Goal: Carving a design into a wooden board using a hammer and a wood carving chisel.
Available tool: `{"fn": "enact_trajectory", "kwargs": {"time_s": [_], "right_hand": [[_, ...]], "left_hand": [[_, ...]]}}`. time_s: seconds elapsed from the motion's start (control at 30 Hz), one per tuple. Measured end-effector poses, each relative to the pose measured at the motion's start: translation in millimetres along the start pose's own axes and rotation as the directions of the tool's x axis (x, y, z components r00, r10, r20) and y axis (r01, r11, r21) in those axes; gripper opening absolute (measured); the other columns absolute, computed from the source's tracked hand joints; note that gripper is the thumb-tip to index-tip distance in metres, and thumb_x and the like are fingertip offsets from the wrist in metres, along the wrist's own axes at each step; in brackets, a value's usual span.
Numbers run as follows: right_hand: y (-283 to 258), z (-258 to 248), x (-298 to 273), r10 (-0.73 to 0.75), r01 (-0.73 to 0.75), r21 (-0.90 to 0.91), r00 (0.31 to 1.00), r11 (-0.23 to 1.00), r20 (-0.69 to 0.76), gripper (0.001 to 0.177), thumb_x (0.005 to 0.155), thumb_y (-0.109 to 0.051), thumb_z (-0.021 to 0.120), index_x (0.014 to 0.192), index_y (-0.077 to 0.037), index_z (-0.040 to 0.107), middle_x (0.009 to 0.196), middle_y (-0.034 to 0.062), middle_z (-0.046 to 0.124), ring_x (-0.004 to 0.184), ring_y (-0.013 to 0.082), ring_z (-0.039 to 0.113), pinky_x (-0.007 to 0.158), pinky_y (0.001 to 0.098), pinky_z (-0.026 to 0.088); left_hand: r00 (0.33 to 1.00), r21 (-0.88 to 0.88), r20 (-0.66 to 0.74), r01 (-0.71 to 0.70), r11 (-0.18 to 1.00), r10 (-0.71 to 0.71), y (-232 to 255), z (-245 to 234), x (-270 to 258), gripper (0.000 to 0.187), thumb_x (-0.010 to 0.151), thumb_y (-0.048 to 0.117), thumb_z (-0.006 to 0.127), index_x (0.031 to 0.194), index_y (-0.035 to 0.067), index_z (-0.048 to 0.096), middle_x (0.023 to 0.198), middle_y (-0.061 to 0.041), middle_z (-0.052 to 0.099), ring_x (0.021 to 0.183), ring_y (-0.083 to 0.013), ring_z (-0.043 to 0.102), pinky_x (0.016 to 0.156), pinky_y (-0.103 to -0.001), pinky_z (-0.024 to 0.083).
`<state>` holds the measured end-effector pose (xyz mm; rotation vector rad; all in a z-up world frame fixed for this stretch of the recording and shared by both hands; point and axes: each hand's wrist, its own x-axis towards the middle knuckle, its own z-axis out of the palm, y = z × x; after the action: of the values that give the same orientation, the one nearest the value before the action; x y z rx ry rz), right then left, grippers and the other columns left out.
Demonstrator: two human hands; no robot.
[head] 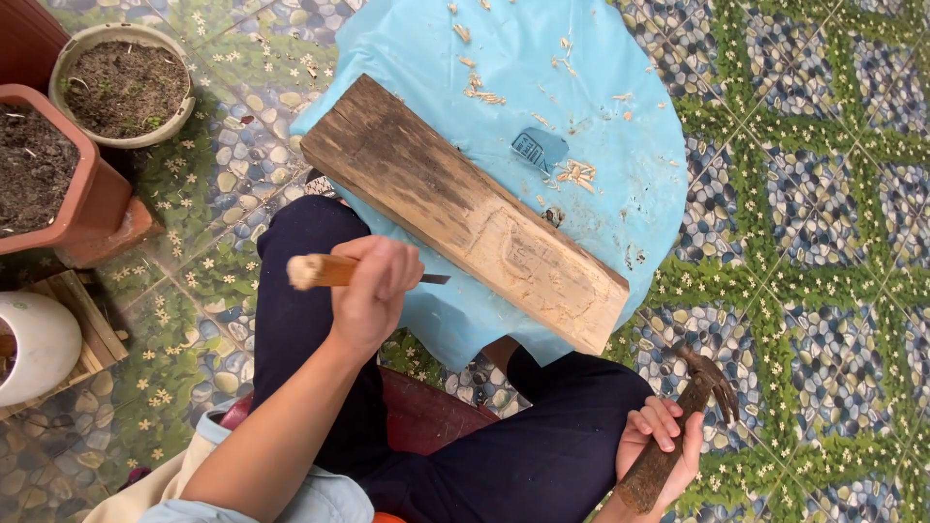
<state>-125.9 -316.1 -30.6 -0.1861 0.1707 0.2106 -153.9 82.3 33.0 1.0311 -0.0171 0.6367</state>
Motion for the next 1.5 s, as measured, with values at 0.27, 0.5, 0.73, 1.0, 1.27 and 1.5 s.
{"fn": "enact_trajectory", "kwargs": {"time_s": [0.27,0.5,0.73,1.0,1.27,1.5], "right_hand": [[-6.7,-11.2,2.3,-0.006,0.006,-0.032,1.000,0.999,-0.009,0.021,0.114,-0.023,0.063,0.106,-0.006,0.052,0.084,-0.0004,0.051,0.059,0.0071,0.049,0.072,0.0278,0.042],[-4.3,-7.4,2.0,0.006,-0.006,0.002,1.000,1.000,0.007,0.021,0.115,-0.022,0.062,0.107,-0.006,0.052,0.085,0.0005,0.051,0.062,0.0088,0.050,0.074,0.0287,0.043],[-6.4,-12.1,1.7,-0.004,0.004,0.009,1.000,1.000,0.004,0.021,0.115,-0.023,0.062,0.107,-0.006,0.053,0.086,0.0014,0.052,0.063,0.0098,0.051,0.075,0.0293,0.043],[-3.9,-7.8,1.9,-0.008,0.008,-0.019,1.000,1.000,0.001,0.020,0.115,-0.023,0.061,0.107,-0.006,0.053,0.085,0.0004,0.052,0.061,0.0087,0.050,0.073,0.0289,0.044],[-3.3,-6.3,1.5,-0.012,0.012,-0.020,1.000,1.000,-0.003,0.020,0.115,-0.023,0.060,0.107,-0.006,0.053,0.085,0.0000,0.051,0.060,0.0078,0.049,0.074,0.0289,0.044],[-1.6,-4.0,1.5,-0.010,0.010,-0.012,1.000,1.000,0.000,0.021,0.115,-0.023,0.060,0.106,-0.006,0.052,0.084,-0.0006,0.050,0.060,0.0071,0.048,0.072,0.0280,0.043]], "left_hand": [[0.992,0.217,-0.061,0.124,0.968,-0.114,-13.1,1.1,-0.3,0.050,0.103,0.023,0.056,0.061,0.018,0.031,0.058,0.006,0.026,0.055,-0.0090,0.022,0.053,-0.029,0.027],[0.987,0.300,-0.065,0.162,0.940,-0.149,-19.6,-2.2,-0.6,0.045,0.104,0.027,0.055,0.062,0.015,0.044,0.057,0.003,0.046,0.055,-0.0088,0.044,0.058,-0.027,0.045],[0.968,0.239,0.004,0.244,0.940,-0.253,-33.1,0.4,-4.9,0.055,0.109,0.036,0.040,0.059,0.013,0.046,0.054,0.001,0.037,0.049,-0.0107,0.035,0.048,-0.027,0.028],[0.904,0.571,-0.155,0.411,0.711,-0.398,-15.5,-12.9,7.8,0.040,0.103,0.045,0.056,0.076,0.018,0.043,0.066,0.006,0.035,0.060,-0.0082,0.030,0.059,-0.029,0.023],[0.798,0.223,-0.120,0.601,0.767,-0.590,-18.4,-1.3,6.3,0.029,0.108,0.034,0.046,0.104,0.010,0.062,0.063,-0.002,0.051,0.048,-0.0102,0.041,0.043,-0.026,0.033],[0.891,-0.026,0.089,0.448,0.894,-0.445,-13.0,18.1,-14.3,0.044,0.109,0.037,0.041,0.100,0.000,0.064,0.048,-0.004,0.050,0.031,-0.0082,0.034,0.032,-0.022,0.031]]}}
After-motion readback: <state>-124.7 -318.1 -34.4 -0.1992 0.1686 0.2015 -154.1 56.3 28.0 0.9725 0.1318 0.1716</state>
